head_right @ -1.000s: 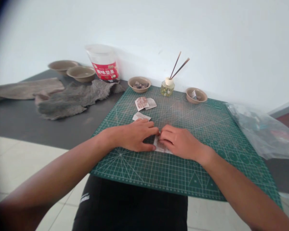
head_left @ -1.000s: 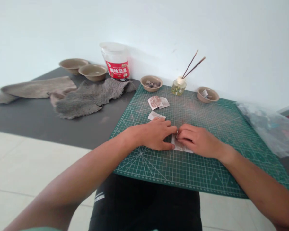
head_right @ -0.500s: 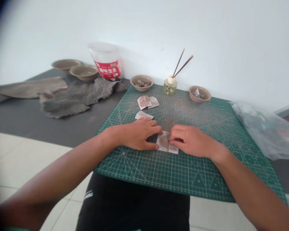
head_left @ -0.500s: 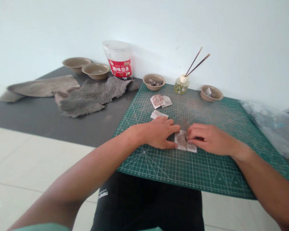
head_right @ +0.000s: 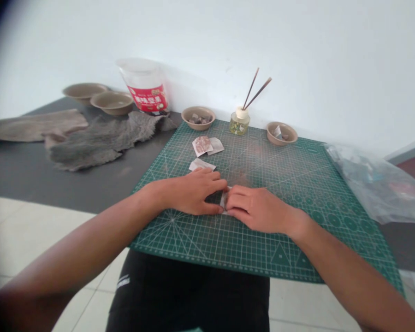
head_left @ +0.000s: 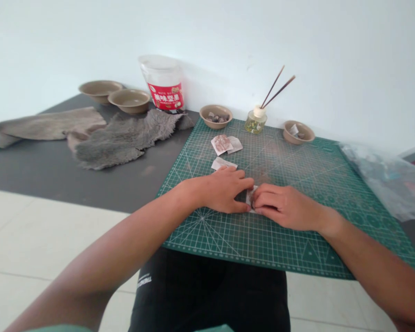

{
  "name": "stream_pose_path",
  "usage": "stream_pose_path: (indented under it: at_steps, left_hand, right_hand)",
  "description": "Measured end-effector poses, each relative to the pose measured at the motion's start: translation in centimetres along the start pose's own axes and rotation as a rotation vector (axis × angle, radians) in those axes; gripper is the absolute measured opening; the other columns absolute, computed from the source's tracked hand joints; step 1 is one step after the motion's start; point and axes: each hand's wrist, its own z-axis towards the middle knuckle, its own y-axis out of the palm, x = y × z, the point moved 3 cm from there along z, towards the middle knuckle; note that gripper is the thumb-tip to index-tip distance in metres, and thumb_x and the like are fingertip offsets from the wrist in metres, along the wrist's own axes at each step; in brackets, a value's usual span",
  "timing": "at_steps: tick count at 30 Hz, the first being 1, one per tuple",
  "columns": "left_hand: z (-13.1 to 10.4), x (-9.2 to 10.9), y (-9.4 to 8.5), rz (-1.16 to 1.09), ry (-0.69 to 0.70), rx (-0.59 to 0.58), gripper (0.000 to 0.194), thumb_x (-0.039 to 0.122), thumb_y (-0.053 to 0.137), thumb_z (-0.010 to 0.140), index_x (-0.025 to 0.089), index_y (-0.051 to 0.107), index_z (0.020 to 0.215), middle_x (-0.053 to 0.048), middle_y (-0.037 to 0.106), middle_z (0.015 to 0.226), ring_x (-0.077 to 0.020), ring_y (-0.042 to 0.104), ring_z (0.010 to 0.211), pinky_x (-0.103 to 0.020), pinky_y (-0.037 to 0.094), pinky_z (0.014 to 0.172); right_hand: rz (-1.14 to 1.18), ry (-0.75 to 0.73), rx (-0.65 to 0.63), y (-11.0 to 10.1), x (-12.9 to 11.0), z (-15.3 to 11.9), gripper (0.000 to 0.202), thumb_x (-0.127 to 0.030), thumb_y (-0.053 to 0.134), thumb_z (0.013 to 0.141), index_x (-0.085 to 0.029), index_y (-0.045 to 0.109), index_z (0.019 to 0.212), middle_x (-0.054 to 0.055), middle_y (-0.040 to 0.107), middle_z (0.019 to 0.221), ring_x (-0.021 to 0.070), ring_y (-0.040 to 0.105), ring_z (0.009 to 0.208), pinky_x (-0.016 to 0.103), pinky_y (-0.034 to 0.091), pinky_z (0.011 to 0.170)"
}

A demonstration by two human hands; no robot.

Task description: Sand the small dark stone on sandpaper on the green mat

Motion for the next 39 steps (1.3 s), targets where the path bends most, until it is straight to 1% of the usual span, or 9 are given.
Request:
stream_pose_path:
  at_steps: [5,9,14,20,25,29,32,35,39]
  left_hand:
    - [-0.1,0.0,0.0,0.001,0.004,0.014,0.037,0.054,0.062,0.09,0.021,0.057,0.107,-0.007,0.056,0.101,-0.0275,0.053,0.096,-0.04,0.039,0.09]
    - [0.0,0.1,0.0,-0.006,0.003,-0.005,0.037,0.054,0.063,0.089,0.021,0.057,0.106,-0.006,0.056,0.101,-0.0272,0.053,0.096,-0.038,0.04,0.089]
    - [0.0,0.0,0.0,0.016,-0.015,-0.006,0.038,0.055,0.062,0.09,0.022,0.057,0.106,-0.006,0.056,0.101,-0.0277,0.053,0.096,-0.039,0.04,0.089]
    - [0.0,0.1,0.0,-0.003,-0.003,-0.018,0.037,0.054,0.063,0.089,0.022,0.056,0.107,-0.006,0.056,0.102,-0.0277,0.053,0.098,-0.039,0.04,0.089]
    - [0.0,0.0,0.0,0.003,-0.015,-0.011,0.039,0.055,0.062,0.09,0.022,0.056,0.108,-0.006,0.055,0.103,-0.0275,0.053,0.098,-0.04,0.039,0.092]
    - [0.0,0.0,0.0,-0.013,-0.011,-0.024,0.039,0.055,0.062,0.089,0.022,0.055,0.108,-0.006,0.056,0.104,-0.0274,0.053,0.099,-0.039,0.039,0.093]
    - [0.0,0.0,0.0,-0.01,-0.02,-0.024,0.037,0.055,0.062,0.089,0.022,0.056,0.105,-0.007,0.056,0.103,-0.028,0.052,0.101,-0.039,0.039,0.091]
    - [0.0,0.0,0.0,-0.003,-0.023,-0.013,0.037,0.055,0.062,0.089,0.022,0.055,0.106,-0.006,0.056,0.103,-0.0279,0.052,0.099,-0.039,0.04,0.091]
    - [0.0,0.0,0.1,-0.007,-0.011,-0.012,0.039,0.055,0.063,0.089,0.022,0.056,0.107,-0.007,0.055,0.103,-0.0277,0.052,0.099,-0.04,0.04,0.093]
  right_hand:
    - [-0.115,0.139,0.079,-0.4,0.9,-0.3,0.012,-0.024,0.052,0.099,-0.021,0.063,0.095,0.004,0.066,0.101,0.0174,0.064,0.087,0.031,0.049,0.078]
    - [-0.063,0.038,-0.017,0.2,0.1,-0.3,0.014,-0.029,0.052,0.1,-0.022,0.064,0.096,0.003,0.066,0.105,0.0157,0.064,0.087,0.03,0.049,0.078]
    - [-0.128,0.131,0.082,-0.3,0.8,-0.1,0.014,-0.025,0.051,0.099,-0.021,0.064,0.096,0.005,0.067,0.103,0.0183,0.065,0.09,0.032,0.049,0.08]
    - [-0.049,0.023,-0.007,0.1,0.3,-0.4,0.015,-0.027,0.052,0.099,-0.023,0.066,0.097,0.003,0.068,0.108,0.0162,0.066,0.091,0.03,0.05,0.081]
    - [-0.11,0.15,0.062,-0.4,1.0,-0.3,0.014,-0.026,0.052,0.099,-0.022,0.065,0.095,0.003,0.069,0.101,0.0168,0.066,0.087,0.03,0.05,0.077]
    - [-0.053,0.055,-0.036,-0.2,0.6,-0.4,0.014,-0.027,0.053,0.099,-0.024,0.066,0.096,0.001,0.069,0.107,0.015,0.066,0.089,0.028,0.049,0.078]
    - [-0.109,0.076,0.02,-0.1,0.5,-0.2,0.016,-0.027,0.05,0.1,-0.024,0.066,0.101,0.002,0.068,0.11,0.0163,0.066,0.092,0.029,0.049,0.079]
    - [-0.131,0.146,0.059,-0.5,0.9,-0.3,0.016,-0.024,0.051,0.099,-0.022,0.066,0.095,0.003,0.069,0.105,0.0172,0.066,0.091,0.031,0.049,0.081]
    - [-0.029,0.037,-0.052,-0.4,0.4,-0.5,0.015,-0.026,0.054,0.098,-0.023,0.068,0.093,0.001,0.069,0.105,0.0148,0.067,0.089,0.028,0.05,0.08]
